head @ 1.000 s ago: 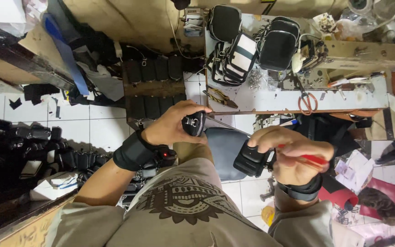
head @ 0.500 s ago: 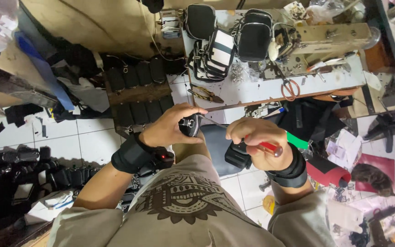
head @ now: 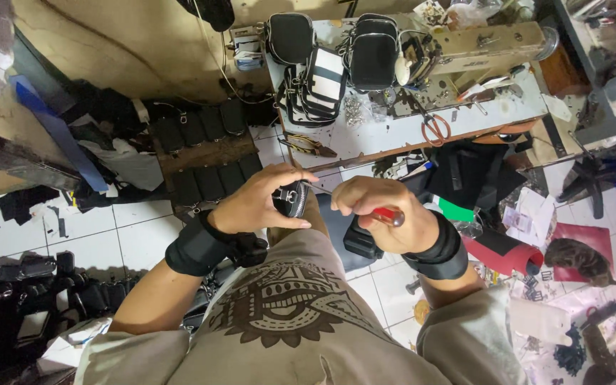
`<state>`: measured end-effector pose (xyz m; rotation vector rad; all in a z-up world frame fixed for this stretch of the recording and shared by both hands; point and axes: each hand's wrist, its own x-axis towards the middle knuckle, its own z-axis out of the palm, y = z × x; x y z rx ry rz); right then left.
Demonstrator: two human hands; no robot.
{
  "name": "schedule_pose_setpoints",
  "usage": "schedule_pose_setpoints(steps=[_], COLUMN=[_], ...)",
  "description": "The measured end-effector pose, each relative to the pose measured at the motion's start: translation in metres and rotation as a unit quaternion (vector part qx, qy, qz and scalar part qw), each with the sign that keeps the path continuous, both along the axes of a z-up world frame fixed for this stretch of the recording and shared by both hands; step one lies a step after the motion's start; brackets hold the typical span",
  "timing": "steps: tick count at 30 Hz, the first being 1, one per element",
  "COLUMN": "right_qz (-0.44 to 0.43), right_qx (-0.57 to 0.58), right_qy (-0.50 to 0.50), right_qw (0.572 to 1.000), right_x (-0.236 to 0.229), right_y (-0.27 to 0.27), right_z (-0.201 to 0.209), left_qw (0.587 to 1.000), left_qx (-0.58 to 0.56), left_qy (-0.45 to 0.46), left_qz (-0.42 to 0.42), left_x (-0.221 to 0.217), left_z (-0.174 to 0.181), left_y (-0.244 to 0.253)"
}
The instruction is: The person handles a small black pouch, opens and closes the zipper, and uses a screwdriver to adjust the zipper pull. They then pick up another pouch and repeat the zipper adjustment process.
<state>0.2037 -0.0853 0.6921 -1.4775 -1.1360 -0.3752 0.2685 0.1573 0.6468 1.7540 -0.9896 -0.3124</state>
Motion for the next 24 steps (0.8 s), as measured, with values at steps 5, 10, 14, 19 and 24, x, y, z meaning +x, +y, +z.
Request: schedule_pose_setpoints(steps=[5,10,14,19,24], right_qz=[-0.127,-0.179,-0.275,-0.375,-0.437], right_qx=[-0.010,0.115,-0.037,-0.147,-0.270], right_qy=[0.004,0.071,0.025,0.036,0.034], right_qw=[0.992,0.975,0.960,0.914,0.857], right_x=[-0.028,-0.026,-0.012,-0.005,0.007], right_y=[-0.039,-0.049,-0.057,-0.089,-0.123], right_z=[0.048,0.018,0.008,-0.010,-0.060], left_qw=[0.999,0.999,0.995,0.992,0.986], left_qx=[-0.023,0.011,-0.053,-0.067,-0.073], left_qy=[0.032,-0.005,0.074,0.093,0.130], left_qz=[0.023,0.029,0.044,0.062,0.073], left_x=[0.004,0.003,0.005,0.009,0.029], left_z=[-0.003,-0.017,-0.027,-0.024,-0.055], left_y=[0.005,0.009,0.005,0.008,0.016])
